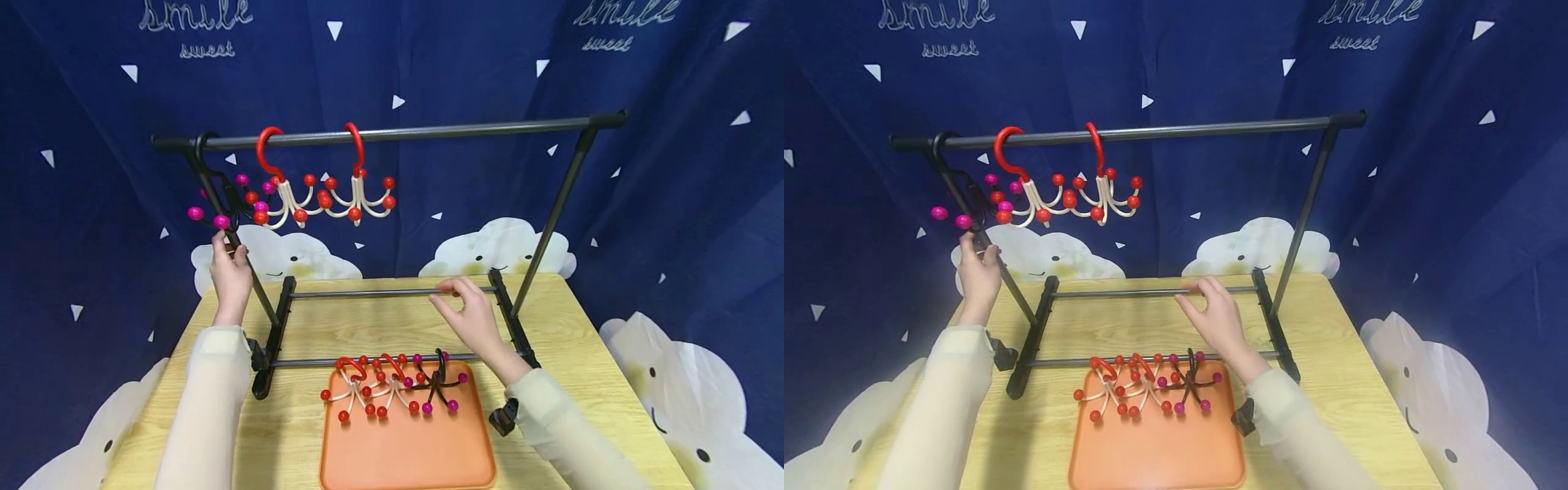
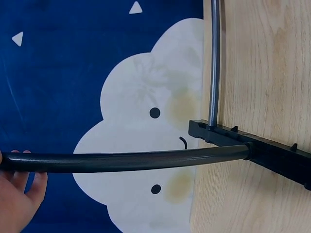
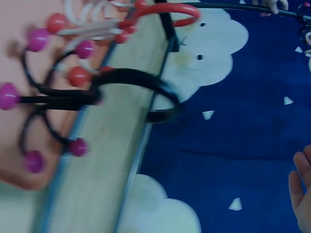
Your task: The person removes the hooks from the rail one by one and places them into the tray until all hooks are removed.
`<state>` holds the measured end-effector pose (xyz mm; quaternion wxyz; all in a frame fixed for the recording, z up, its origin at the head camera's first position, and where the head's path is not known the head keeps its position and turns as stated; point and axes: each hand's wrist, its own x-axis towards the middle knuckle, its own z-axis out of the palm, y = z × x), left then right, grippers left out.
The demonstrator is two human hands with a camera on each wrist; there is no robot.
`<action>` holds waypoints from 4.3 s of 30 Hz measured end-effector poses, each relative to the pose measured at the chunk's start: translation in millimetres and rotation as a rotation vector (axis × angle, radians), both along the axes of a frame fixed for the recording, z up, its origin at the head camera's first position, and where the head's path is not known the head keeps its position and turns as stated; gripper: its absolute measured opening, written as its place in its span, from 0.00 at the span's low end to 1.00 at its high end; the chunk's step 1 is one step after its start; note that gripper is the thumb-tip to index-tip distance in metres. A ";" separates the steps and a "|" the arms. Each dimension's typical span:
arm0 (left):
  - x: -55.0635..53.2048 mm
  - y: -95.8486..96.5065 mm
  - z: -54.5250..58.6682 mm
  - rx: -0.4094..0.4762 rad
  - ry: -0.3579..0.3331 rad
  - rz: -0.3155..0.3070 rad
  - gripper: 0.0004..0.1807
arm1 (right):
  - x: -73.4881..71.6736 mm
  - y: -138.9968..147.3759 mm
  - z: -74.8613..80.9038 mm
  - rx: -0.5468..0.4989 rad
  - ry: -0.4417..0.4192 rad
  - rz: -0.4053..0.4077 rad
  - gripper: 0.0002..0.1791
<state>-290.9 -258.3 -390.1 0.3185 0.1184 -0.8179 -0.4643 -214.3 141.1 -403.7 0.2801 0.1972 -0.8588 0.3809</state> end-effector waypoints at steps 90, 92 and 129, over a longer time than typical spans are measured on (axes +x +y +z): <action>2.9 -0.4 -1.5 0.017 -0.016 -0.019 0.19 | -16.4 -94.6 168.8 -0.206 0.103 0.201 0.10; 2.4 -0.4 -1.9 0.018 -0.014 -0.016 0.19 | -11.2 -93.4 161.5 -0.204 0.107 0.213 0.10; -0.5 -3.2 -5.6 0.001 0.000 -0.025 0.18 | 72.6 -93.0 22.2 -0.180 -0.248 0.294 0.08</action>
